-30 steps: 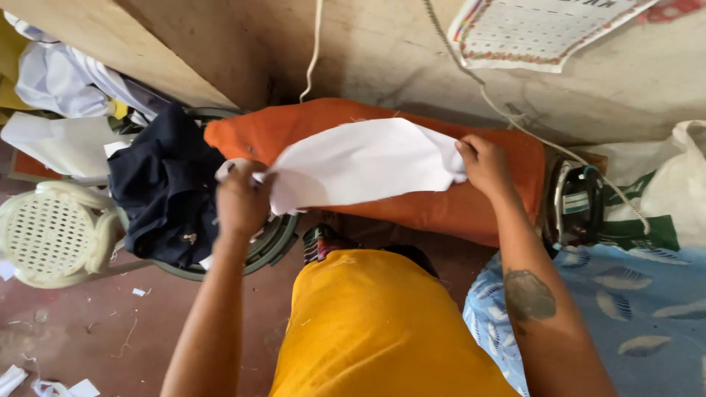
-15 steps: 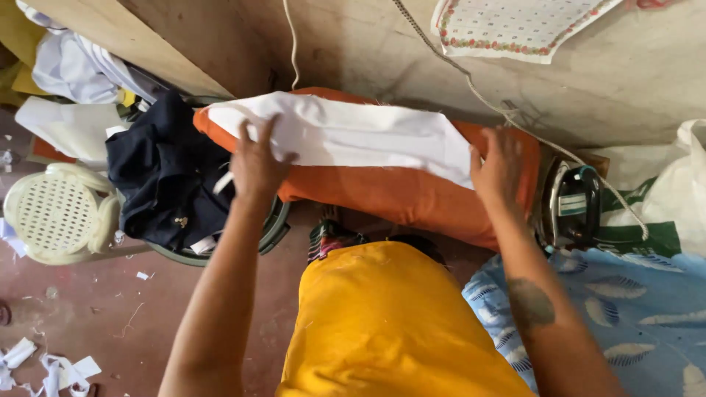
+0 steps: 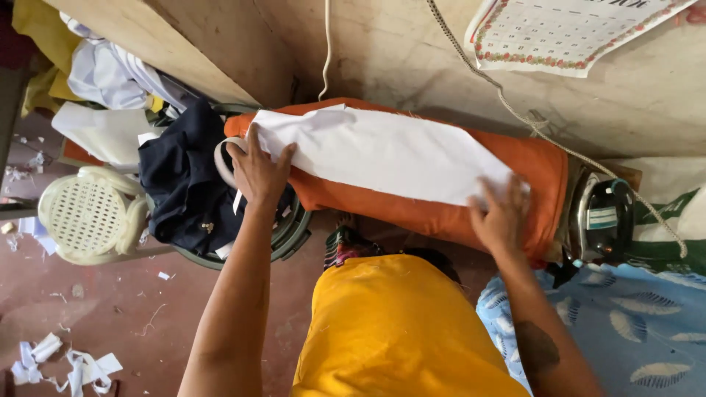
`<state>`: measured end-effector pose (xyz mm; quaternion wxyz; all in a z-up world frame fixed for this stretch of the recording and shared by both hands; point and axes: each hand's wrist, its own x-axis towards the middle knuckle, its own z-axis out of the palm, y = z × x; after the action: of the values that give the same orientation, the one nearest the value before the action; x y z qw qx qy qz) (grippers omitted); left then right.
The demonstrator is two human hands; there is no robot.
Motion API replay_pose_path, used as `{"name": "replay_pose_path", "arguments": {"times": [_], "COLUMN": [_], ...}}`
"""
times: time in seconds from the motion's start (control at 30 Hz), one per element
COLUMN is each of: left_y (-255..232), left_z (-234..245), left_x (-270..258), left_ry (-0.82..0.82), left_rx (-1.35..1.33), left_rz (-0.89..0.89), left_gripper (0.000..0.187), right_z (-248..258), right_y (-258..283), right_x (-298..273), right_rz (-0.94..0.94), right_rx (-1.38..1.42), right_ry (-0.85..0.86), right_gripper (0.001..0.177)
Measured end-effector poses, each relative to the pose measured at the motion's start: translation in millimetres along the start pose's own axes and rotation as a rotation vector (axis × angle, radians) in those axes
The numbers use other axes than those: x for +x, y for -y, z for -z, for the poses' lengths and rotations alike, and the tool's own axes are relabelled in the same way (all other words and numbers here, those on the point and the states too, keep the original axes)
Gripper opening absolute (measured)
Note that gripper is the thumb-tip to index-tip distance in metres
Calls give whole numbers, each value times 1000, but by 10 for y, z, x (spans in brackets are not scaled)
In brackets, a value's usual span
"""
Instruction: Ironing small white fabric pieces on a padded board using an electric iron in a sewing factory.
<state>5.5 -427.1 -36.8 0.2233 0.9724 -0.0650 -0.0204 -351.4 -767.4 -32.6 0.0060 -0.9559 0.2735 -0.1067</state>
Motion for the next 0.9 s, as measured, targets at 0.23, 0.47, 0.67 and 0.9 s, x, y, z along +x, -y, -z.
{"name": "replay_pose_path", "arguments": {"times": [0.23, 0.47, 0.67, 0.9], "left_y": [22, -365, -31, 684], "left_z": [62, 933, 1109, 208], "left_x": [408, 1059, 1205, 754], "left_ry": [-100, -157, -102, 105], "left_rx": [26, -401, -353, -73], "left_rz": [-169, -543, -459, -98], "left_gripper": [49, 21, 27, 44], "right_z": [50, -283, -175, -111], "right_y": [66, 518, 565, 91], "right_x": [166, 87, 88, -232], "right_rz": [-209, -74, -67, -34], "right_rx": [-79, 183, 258, 84], "right_ry": [-30, 85, 117, -55], "right_gripper": [57, 52, 46, 53]}}
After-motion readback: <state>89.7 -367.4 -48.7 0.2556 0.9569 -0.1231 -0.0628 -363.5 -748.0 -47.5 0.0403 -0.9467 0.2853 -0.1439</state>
